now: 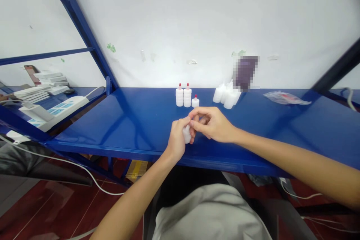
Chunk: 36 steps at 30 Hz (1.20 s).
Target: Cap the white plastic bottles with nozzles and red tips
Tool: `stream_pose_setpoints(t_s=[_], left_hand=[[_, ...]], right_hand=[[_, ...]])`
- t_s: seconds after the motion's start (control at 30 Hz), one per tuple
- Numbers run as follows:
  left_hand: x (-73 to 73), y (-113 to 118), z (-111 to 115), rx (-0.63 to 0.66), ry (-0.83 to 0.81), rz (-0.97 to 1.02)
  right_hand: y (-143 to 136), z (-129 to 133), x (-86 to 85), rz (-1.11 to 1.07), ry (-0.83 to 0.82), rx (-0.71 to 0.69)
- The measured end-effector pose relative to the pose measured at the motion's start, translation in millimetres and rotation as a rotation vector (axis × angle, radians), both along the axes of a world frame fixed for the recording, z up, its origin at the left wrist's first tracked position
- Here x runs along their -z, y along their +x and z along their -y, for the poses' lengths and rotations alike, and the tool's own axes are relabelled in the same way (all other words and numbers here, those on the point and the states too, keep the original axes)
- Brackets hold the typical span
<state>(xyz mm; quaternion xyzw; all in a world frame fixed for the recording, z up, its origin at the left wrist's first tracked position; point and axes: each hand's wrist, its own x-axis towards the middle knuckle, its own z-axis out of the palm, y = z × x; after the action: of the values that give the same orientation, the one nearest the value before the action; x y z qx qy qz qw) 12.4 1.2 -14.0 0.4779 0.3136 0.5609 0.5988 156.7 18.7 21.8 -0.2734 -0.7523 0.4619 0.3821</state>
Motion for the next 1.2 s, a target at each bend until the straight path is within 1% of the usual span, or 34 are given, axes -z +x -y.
stream_pose_setpoints(t_s=[0.17,0.3,0.43,0.5,0.6,0.63,0.67,0.7,0.77,0.83,0.87,0.93,1.0,1.1,1.2], left_hand=[[0.6,-1.2,0.0,-0.002,0.013,-0.009],[-0.3,-1.5,1.7,-0.011,0.033,-0.05],[-2.4,0.2,4.2,-0.063,0.052,-0.065],[-2.7,1.6,4.5,-0.056,0.065,-0.054],[-2.7,3.6,3.5,-0.03,0.055,-0.035],[-2.7,4.1,3.0,-0.032,0.039,-0.027],[-2.8,4.5,2.5,-0.036,0.021,-0.024],[-2.9,4.6,2.1,-0.04,0.003,-0.03],[-3.0,4.4,1.5,-0.047,-0.005,-0.071],[-2.3,3.7,0.9,-0.051,0.02,-0.124],[-1.6,3.2,0.6,-0.054,0.039,-0.146],[0.1,2.1,-0.2,-0.056,0.065,-0.171],[1.5,1.4,-1.2,-0.054,0.065,-0.166],[1.7,1.1,-2.4,-0.038,0.046,-0.147],[-0.1,1.6,-2.6,-0.021,0.034,-0.147]], right_hand=[[-0.2,3.6,6.0,-0.019,-0.023,0.0],[-1.8,3.6,3.7,0.03,-0.041,0.004],[-1.6,1.6,-2.2,0.082,0.039,0.038],[-0.7,2.1,-4.1,0.115,0.094,0.055],[3.4,-1.1,-7.0,0.175,0.129,0.054],[6.1,-5.7,-8.5,0.175,0.153,0.09],[9.3,-13.1,-10.6,0.163,0.192,0.16],[13.2,-23.3,-12.9,0.149,0.242,0.257],[21.4,-50.6,-17.5,0.142,0.368,0.505],[28.0,-81.1,-19.7,0.243,0.465,0.669],[30.0,-94.8,-19.3,0.305,0.491,0.701],[30.7,-115.3,-15.8,0.405,0.51,0.71],[28.3,-125.4,-10.5,0.475,0.517,0.683],[25.5,-126.7,-5.5,0.561,0.504,0.614],[30.8,-118.7,-8.3,0.602,0.449,0.568]])
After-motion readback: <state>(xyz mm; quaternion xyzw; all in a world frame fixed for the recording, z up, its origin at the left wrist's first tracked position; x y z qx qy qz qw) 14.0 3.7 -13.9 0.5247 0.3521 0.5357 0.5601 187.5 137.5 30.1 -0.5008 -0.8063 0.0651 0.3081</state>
